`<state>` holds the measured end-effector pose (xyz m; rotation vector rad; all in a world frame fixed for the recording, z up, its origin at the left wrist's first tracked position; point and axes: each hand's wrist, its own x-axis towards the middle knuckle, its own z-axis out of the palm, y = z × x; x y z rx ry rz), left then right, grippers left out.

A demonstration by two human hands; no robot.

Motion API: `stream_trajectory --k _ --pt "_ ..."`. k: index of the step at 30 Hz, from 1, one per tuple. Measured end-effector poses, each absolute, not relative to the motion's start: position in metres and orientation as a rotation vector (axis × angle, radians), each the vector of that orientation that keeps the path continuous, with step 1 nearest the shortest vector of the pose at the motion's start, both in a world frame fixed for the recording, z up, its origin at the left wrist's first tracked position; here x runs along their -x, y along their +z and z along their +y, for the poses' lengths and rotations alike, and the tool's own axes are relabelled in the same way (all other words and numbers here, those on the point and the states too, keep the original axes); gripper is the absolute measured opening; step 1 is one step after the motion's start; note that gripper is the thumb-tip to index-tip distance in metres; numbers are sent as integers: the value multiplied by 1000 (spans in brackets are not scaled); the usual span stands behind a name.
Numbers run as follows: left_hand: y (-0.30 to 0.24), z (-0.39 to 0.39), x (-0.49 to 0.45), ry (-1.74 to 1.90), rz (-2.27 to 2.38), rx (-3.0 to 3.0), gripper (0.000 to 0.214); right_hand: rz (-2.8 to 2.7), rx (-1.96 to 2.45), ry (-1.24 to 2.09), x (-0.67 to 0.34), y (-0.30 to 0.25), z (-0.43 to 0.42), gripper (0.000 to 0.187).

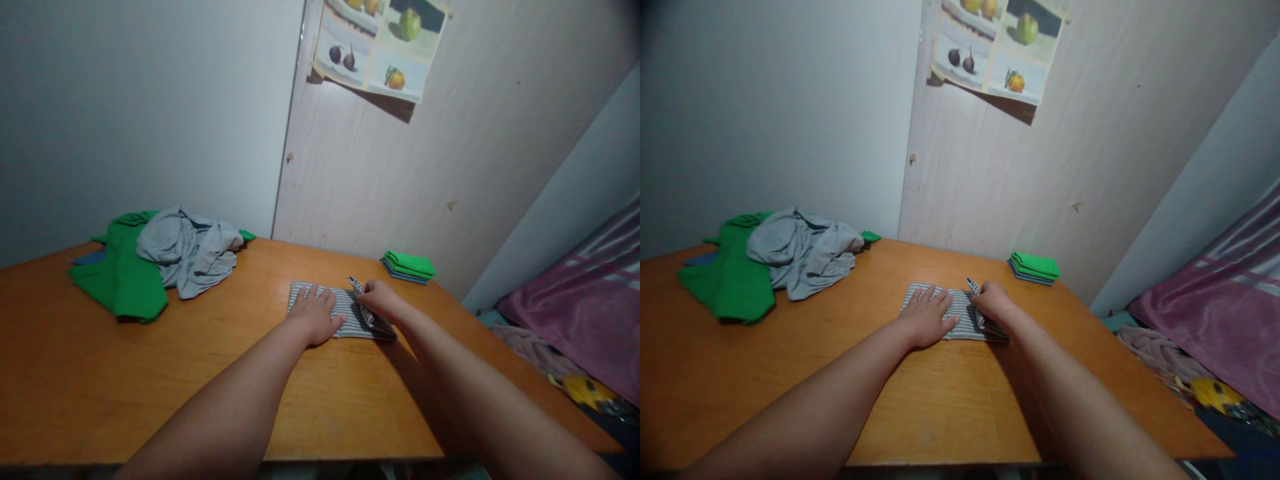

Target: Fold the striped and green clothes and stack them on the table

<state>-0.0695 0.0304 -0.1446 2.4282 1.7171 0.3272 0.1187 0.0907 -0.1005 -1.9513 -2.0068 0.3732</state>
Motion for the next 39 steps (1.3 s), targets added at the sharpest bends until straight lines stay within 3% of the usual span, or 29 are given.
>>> stream_trajectory --k 8,13,18,23,31,39 --pt "-145 29 69 329 1718 -2434 80 -2035 1926 490 -113 -116 90 15" --pt "-143 28 69 311 1716 -2426 81 -1986 1861 624 -115 -118 90 31" --pt "-143 29 69 318 1703 -2423 83 -1930 1776 347 -122 -114 89 31" --pt "-141 27 69 307 1710 -2420 81 -2209 1629 23 -121 -125 87 34" --pt "-140 27 70 302 1691 -2417 80 -2556 1677 62 -108 -148 87 58" --pt "-144 27 68 349 1740 -2411 77 -2607 1761 101 -107 -148 82 64"
